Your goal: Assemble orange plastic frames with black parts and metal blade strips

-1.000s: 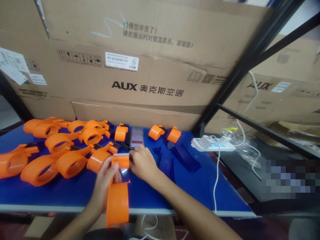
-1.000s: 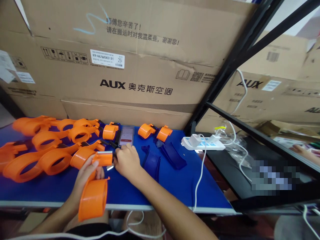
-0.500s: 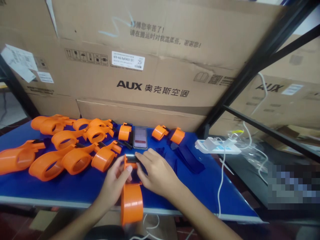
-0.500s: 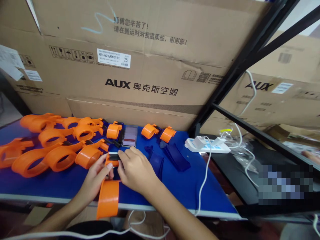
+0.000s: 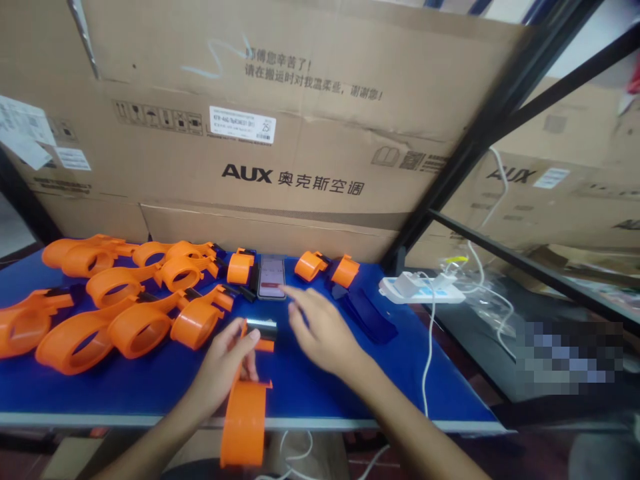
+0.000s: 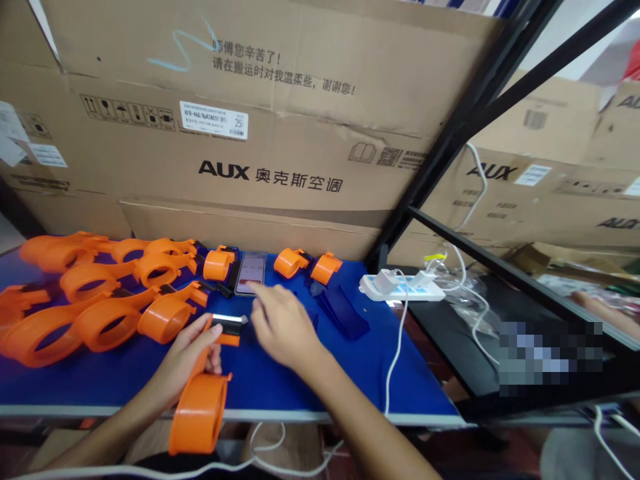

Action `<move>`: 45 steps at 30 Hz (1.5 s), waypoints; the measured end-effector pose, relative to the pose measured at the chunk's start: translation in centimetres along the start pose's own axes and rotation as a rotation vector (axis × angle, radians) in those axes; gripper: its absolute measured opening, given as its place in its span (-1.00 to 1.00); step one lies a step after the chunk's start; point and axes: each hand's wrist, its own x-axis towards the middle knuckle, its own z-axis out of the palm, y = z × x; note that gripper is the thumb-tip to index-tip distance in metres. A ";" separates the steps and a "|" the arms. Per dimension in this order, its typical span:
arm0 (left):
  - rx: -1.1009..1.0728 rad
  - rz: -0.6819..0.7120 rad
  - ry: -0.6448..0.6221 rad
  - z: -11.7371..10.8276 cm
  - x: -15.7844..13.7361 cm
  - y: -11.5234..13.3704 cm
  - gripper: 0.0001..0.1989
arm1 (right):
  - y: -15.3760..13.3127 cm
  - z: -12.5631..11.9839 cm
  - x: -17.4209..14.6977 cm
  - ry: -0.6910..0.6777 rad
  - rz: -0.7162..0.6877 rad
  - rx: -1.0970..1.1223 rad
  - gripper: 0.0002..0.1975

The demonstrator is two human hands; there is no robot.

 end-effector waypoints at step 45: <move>-0.267 -0.055 0.083 0.5 -0.3 1.1 -0.63 | -0.8 3.4 -1.4 0.215 0.163 0.901 -0.83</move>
